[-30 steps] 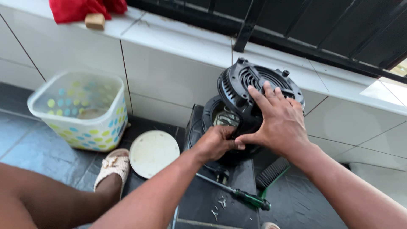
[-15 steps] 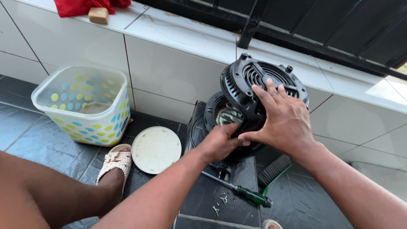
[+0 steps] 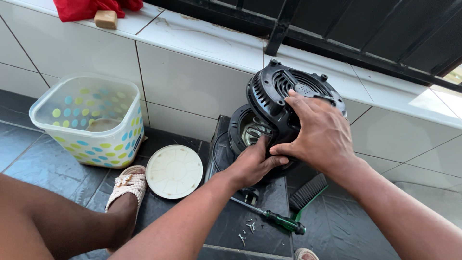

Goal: The person uses a screwdriver to fasten screws into the base of a black cylindrical appliance, then places a wooden lid on top and inserts a black cooking pot into the unit. The person also handles a separate silver cooking pot.

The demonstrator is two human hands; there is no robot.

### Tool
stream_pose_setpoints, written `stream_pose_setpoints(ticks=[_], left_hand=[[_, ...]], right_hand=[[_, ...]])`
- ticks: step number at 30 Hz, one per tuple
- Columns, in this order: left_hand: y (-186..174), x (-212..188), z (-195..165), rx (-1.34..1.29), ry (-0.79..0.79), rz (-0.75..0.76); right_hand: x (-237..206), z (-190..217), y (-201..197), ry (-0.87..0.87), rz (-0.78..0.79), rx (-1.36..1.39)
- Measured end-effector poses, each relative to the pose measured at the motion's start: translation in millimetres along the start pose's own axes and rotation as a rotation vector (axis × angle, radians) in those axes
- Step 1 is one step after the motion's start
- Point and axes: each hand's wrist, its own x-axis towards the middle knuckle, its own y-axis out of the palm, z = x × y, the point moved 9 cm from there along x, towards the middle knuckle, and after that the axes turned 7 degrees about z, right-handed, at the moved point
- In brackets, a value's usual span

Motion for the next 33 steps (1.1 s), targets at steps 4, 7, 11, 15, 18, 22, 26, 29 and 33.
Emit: stream_pose_setpoints(ticks=[4,7,11,15,18,22,26,29,33], left_hand=[[4,3,4,-0.057,-0.019,0.032],[4,5,4,-0.046,-0.048,-0.009],[6,4,3,-0.065,-0.075,-0.021],[5,4,-9,-0.243,0.057,-0.002],[3,2,-6,-0.188,0.003,-0.007],[-6,-3,-7,-0.161,0.000,-0.072],[-10,-5,-6,-0.176,-0.006,-0.115],[-11,-4,-3,-0.127,-0.033,-0.123],[-16,-7,-6,-0.081,0.033,-0.181]], right_hand=[[0,3,-7,-0.053,-0.039,0.116],[4,0,-5,-0.027,0.012,0.126],[6,-2,-3,-0.021,0.027,0.174],[5,-5,1,-0.025,0.013,0.221],[3,-4,1,-0.064,-0.025,0.214],[4,0,2,-0.137,-0.038,0.203],[5,-2,4,-0.144,-0.017,0.215],[5,-7,11,-0.125,0.090,0.178],[8,-3,20,-0.217,0.217,-0.172]])
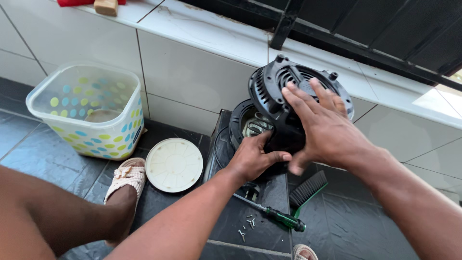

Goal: The person uses a screwdriver to fasten screws into the base of a black cylindrical appliance, then places a wooden lid on top and inserts a black cooking pot into the unit. The person also handles a separate silver cooking pot.

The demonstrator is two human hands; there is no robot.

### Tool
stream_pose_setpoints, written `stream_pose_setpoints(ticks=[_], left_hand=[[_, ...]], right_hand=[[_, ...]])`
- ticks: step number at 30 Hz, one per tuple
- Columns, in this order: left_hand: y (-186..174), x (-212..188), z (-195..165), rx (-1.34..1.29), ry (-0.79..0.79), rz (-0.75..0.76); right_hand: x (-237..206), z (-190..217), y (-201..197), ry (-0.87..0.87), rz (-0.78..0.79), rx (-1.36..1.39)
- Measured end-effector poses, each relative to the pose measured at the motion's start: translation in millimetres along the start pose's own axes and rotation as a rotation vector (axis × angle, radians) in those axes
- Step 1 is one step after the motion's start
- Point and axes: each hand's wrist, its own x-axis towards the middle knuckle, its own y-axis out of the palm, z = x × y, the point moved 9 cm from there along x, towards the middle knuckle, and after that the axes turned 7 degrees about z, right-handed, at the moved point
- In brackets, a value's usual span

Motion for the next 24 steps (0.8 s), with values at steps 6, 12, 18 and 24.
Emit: stream_pose_setpoints(ticks=[6,12,18,24], left_hand=[[-1,-1,-9,-0.048,0.077,0.002],[2,-4,-6,-0.093,0.017,0.030],[11,-2,4,-0.216,0.018,0.058],[19,2,16,-0.293,-0.024,0.117]], right_hand=[[3,-3,6,0.119,0.178,0.008],[9,7,-14,0.079,0.174,-0.011],[8,8,-18,0.012,0.072,0.080],[2,2,-6,0.037,0.077,0.052]])
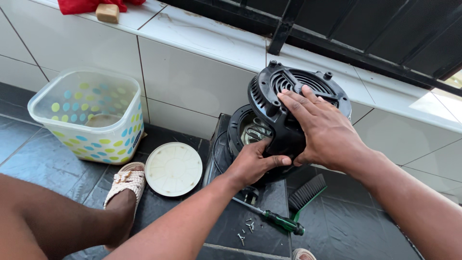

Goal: The person uses a screwdriver to fasten screws into the base of a black cylindrical appliance, then places a wooden lid on top and inserts a black cooking pot into the unit. The person also handles a separate silver cooking pot.

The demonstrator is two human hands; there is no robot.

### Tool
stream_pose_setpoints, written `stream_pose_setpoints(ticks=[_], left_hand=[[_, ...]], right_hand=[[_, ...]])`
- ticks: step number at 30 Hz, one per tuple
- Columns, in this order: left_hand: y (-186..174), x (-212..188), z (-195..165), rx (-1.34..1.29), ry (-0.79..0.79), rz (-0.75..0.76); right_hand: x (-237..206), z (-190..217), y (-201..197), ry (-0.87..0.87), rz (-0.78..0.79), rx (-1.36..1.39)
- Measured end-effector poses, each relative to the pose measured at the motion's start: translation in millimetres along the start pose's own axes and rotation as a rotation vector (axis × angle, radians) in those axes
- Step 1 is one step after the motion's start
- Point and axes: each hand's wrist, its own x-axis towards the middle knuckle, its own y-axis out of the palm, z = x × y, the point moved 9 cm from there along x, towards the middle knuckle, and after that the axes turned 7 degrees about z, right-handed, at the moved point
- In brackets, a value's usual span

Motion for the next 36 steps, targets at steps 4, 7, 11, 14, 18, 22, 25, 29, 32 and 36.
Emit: stream_pose_setpoints(ticks=[4,7,11,14,18,22,25,29,32,36], left_hand=[[2,2,2,-0.024,-0.021,0.078],[4,1,-1,-0.029,-0.011,0.080],[6,1,-5,-0.050,0.002,0.120],[-4,-1,10,0.170,-0.191,0.040],[7,4,-2,-0.084,-0.014,0.101],[4,3,2,0.038,-0.040,0.075],[3,2,7,0.043,-0.075,0.083],[8,4,9,-0.065,-0.027,0.122],[11,7,12,-0.123,-0.009,0.141],[8,5,16,0.000,-0.008,0.128]], right_hand=[[-9,-3,10,0.072,0.025,0.120],[-9,-4,9,0.038,0.033,0.098],[-8,-20,10,0.096,0.074,0.093],[-6,-23,10,0.102,0.068,0.045],[-10,-13,10,0.041,0.067,0.025],[-11,-9,8,0.047,0.121,0.043],[-8,-8,3,0.056,0.118,-0.063],[-11,-10,2,0.062,0.127,-0.027],[-14,-12,7,0.064,0.113,-0.031],[-17,-15,9,0.037,0.051,-0.058]])
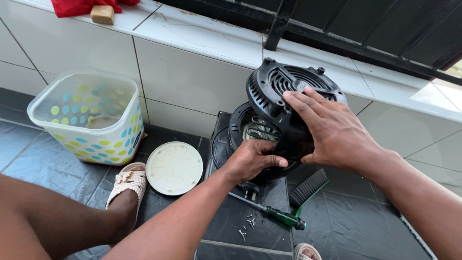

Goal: The person uses a screwdriver to fasten screws into the base of a black cylindrical appliance, then places a wooden lid on top and inserts a black cooking pot into the unit. The person also handles a separate silver cooking pot.

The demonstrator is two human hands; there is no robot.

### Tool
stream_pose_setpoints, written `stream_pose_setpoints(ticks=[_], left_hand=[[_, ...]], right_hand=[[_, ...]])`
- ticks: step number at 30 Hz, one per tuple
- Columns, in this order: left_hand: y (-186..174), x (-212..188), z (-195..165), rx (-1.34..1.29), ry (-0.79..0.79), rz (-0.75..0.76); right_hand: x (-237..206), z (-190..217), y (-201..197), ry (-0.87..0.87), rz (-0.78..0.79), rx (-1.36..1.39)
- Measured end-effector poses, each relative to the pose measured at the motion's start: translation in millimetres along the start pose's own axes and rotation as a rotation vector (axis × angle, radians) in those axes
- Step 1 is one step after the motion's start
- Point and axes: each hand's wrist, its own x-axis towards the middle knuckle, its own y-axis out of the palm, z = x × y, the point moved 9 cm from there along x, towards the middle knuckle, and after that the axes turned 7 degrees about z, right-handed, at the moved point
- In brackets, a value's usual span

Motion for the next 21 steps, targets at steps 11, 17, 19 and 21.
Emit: stream_pose_setpoints(ticks=[11,17,19,21], left_hand=[[4,2,-1,-0.221,0.058,0.085],[5,2,-1,-0.238,0.058,0.087],[3,1,0,-0.187,0.046,0.071],[2,0,1,-0.125,0.026,0.052]], right_hand=[[-12,-6,-18,0.019,-0.062,0.097],[-10,0,-12,0.079,0.017,0.105],[-9,4,-9,0.068,0.021,0.087],[-9,4,-6,0.084,0.029,0.140]])
